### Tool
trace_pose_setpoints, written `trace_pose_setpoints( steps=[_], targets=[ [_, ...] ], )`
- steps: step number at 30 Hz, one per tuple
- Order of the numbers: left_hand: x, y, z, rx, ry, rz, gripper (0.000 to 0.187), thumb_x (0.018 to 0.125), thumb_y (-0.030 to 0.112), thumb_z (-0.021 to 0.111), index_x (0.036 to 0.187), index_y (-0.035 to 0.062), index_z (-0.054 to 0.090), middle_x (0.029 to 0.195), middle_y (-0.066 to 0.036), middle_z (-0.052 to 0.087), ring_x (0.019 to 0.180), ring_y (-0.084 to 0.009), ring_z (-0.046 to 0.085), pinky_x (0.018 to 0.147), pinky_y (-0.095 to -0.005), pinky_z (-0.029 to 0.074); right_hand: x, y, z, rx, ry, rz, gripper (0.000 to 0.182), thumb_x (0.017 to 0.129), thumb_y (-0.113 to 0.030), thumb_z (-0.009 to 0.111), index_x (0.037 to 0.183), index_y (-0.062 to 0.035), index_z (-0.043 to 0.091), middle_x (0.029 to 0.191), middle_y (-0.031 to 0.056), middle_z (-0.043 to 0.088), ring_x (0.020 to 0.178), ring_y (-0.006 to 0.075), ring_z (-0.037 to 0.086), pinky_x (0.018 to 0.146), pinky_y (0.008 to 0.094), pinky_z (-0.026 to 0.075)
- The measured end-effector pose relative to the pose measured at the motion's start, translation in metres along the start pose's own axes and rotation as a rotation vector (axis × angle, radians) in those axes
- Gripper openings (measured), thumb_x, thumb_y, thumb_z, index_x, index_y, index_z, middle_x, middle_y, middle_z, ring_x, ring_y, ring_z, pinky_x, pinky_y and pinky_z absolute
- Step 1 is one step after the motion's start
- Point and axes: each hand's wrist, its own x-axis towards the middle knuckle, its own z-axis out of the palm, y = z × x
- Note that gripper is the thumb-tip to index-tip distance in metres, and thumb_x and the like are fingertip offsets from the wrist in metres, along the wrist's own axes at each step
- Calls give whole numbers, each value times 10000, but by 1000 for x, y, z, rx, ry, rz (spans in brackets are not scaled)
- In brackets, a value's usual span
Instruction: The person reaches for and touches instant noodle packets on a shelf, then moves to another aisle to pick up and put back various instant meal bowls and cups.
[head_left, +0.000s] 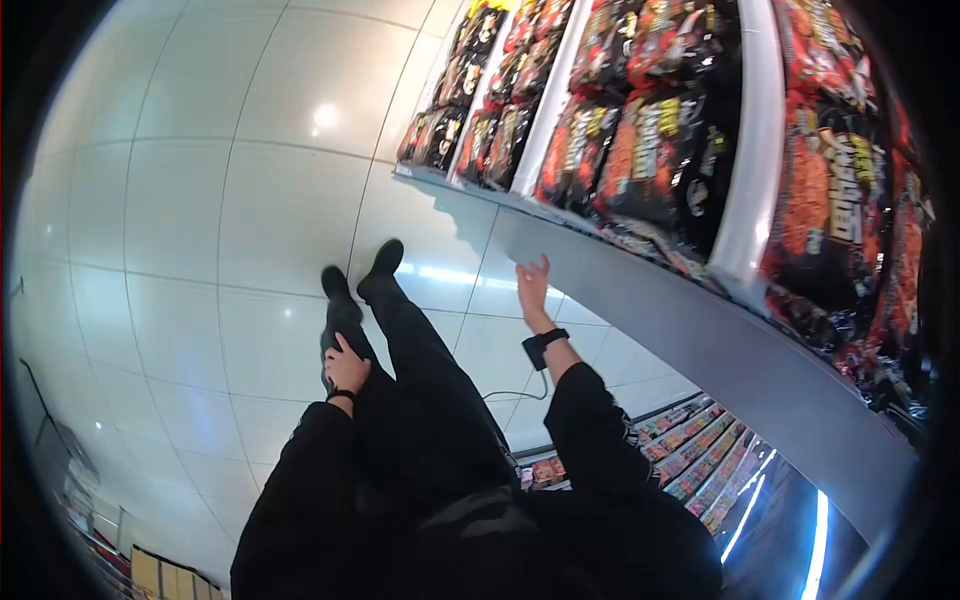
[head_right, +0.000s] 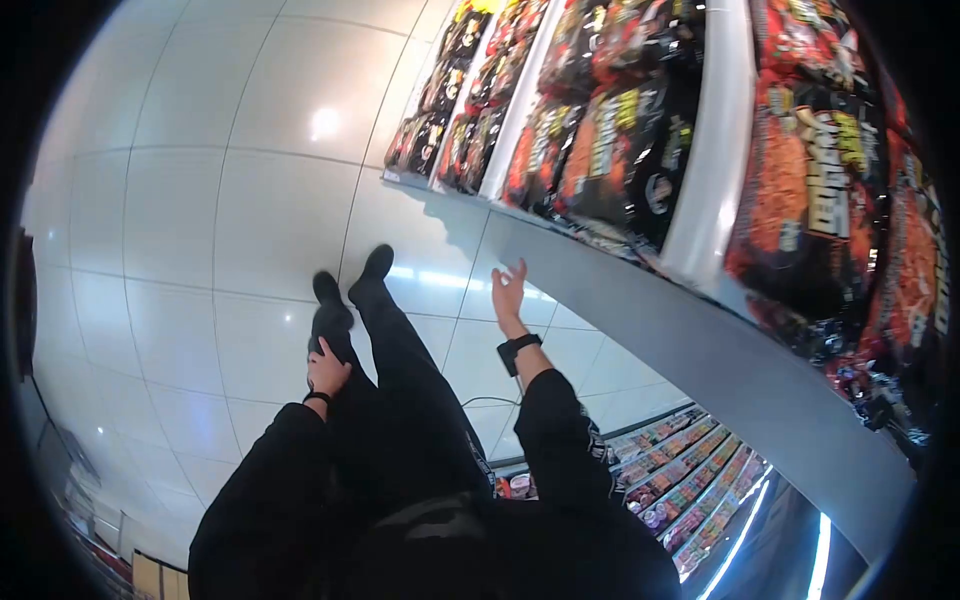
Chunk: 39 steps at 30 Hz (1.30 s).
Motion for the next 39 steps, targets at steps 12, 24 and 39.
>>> trace_pose_setpoints(
  steps=[12, 24, 39],
  targets=[
    [-71, -25, 149, -76, 67, -7, 1039, 801, 421, 766, 1525, -27, 170, 1137, -203, 530, 1011, -345, 616, 701, -457, 587, 41, 26, 9, -57, 89, -216, 885, 885, -435, 713, 1519, -48, 232, 1436, 237, 413, 1240, 310, 525, 1018, 411, 431],
    [-91, 38, 234, -109, 177, -47, 901, 813, 364, 751, 1490, -4, 285, 1249, -245, 495, 1063, -377, 594, 880, -423, 530, 86, 59, 5, 66, -157, 27, 893, 888, -421, 720, 1505, 16, 246, 1345, 150, 542, 1204, 215, 530, 970, 364, 486],
    [104, 445, -29, -1190, 416, 858, 680, 850, 234, 639, 1435, -8, 390, 1456, -237, 430, 1344, -399, 418, 1111, -414, 370, 200, 96, -22, 225, -331, -50, 828, 927, -213, 663, 1545, -38, 141, 1531, 159, 347, 1261, 244, 509, 1006, 347, 469]
  ],
)
